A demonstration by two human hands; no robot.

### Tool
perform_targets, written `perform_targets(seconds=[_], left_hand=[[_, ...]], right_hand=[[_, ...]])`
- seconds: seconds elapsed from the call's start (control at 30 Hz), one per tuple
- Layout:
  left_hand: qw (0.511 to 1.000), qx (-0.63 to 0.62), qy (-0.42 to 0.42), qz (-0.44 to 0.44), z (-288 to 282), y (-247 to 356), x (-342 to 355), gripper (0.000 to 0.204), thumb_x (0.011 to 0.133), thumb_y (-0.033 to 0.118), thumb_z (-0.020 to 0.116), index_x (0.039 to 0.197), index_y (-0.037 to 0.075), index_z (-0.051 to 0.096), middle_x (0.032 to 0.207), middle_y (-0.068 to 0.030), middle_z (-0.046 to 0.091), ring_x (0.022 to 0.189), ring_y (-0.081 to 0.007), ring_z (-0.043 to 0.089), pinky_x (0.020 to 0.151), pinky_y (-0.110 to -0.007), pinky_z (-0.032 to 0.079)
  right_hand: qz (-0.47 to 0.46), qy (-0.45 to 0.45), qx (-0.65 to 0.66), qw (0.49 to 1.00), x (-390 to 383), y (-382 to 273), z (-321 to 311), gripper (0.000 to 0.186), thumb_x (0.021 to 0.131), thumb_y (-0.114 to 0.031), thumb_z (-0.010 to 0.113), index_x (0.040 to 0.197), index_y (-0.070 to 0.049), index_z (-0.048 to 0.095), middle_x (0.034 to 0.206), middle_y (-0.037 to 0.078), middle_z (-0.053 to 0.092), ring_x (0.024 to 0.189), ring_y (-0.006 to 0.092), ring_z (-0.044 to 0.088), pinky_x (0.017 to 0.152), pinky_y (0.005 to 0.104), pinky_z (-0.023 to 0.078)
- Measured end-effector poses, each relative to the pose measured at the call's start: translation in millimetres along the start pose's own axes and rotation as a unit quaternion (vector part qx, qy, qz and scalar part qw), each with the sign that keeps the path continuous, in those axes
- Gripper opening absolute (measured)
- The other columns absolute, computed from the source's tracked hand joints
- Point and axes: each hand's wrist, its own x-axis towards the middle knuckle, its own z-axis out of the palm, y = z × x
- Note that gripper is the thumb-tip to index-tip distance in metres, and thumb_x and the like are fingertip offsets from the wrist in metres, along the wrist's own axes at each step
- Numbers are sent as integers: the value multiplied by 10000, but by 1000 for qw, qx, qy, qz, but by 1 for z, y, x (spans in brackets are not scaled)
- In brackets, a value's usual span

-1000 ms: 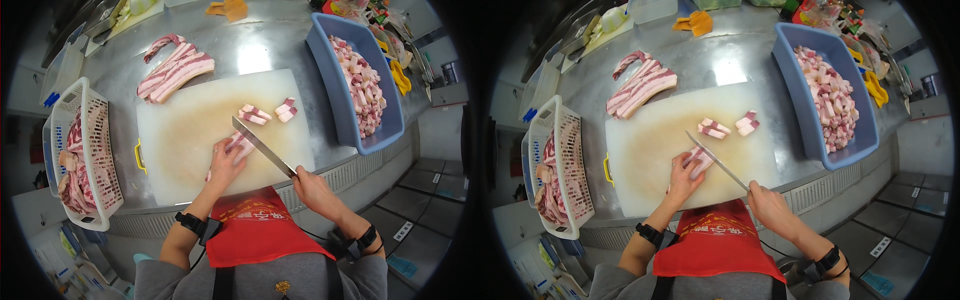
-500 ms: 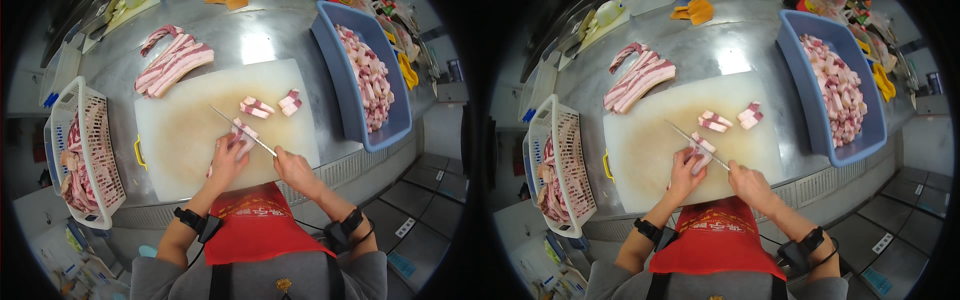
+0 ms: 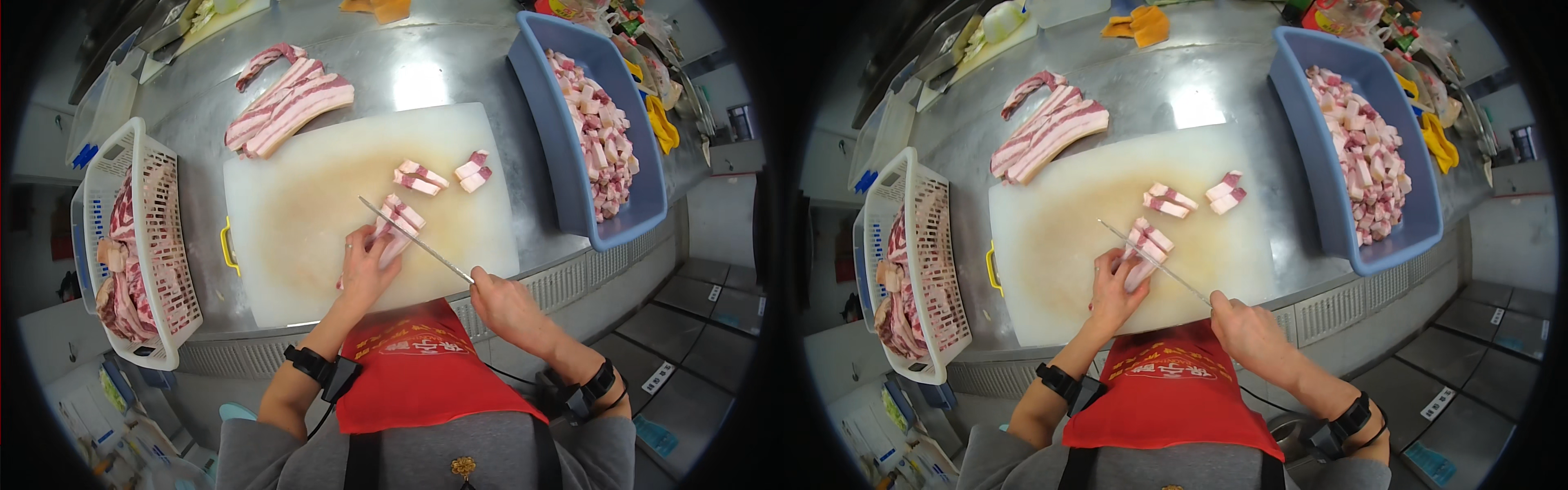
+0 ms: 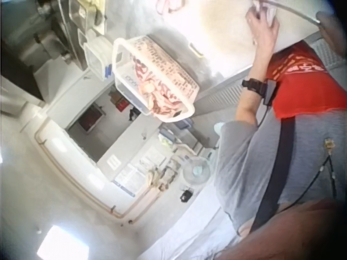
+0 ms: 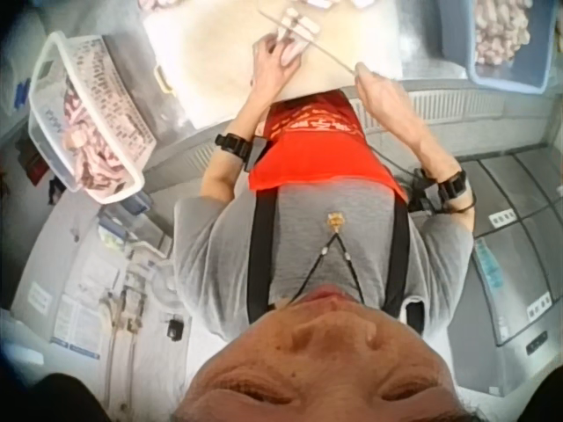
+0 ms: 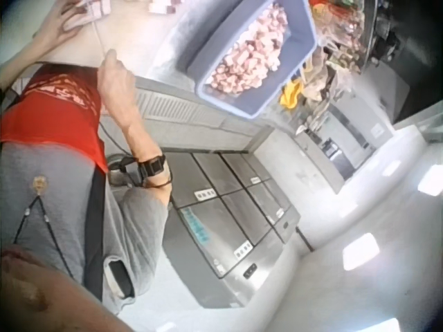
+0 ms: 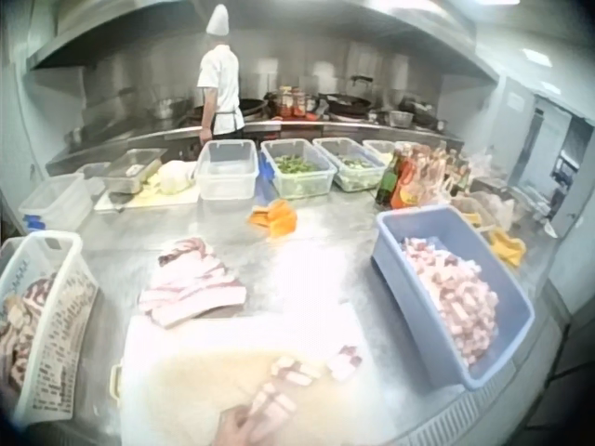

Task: Cutting raw pork belly into small cubes on a plastic cutting board using a meat cleaver in a kitchen environment.

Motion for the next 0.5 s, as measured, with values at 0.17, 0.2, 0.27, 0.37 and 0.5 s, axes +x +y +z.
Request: perform_targets(seconds=[0.17,0.2,0.27,0.37,0.5], left_hand=[[999,-18,27,7,4,2,2,353,656,95,750,988,57,636,1116,-179,487,983,-344,514,800,-404,488],[1000,-15,24,11,4,2,4,351,656,95,750,985,52,638,1117,-181,487,973,-342,519,811,-402,488],[1000,-12,20,16,2,1,-1,348,657,95,751,983,47,640,1118,-182,487,964,-339,524,821,-400,487],[999,-32,14,-3,1,2,-1,367,652,93,754,994,38,633,1152,-193,466,990,-349,510,844,-393,487],[1000,18,15,-12,-5,3,-13,398,652,101,755,1019,36,615,1178,-205,427,1047,-369,481,849,-388,490]], right_hand=[[-27,69,-40,996,42,2,48,129,881,-121,493,916,-22,417,678,203,587,590,414,580,513,475,479],[-29,70,-41,996,49,6,43,129,881,-121,493,916,-22,417,678,203,587,590,414,580,513,475,479],[-48,77,15,996,55,11,37,133,881,-116,495,915,-15,414,689,210,585,598,413,580,523,482,473],[-49,70,36,996,42,7,23,134,886,-115,491,910,-18,403,690,218,581,616,425,574,550,499,462],[-18,32,14,999,11,-6,2,126,894,-119,480,912,-24,401,705,226,587,624,437,570,564,514,456]])
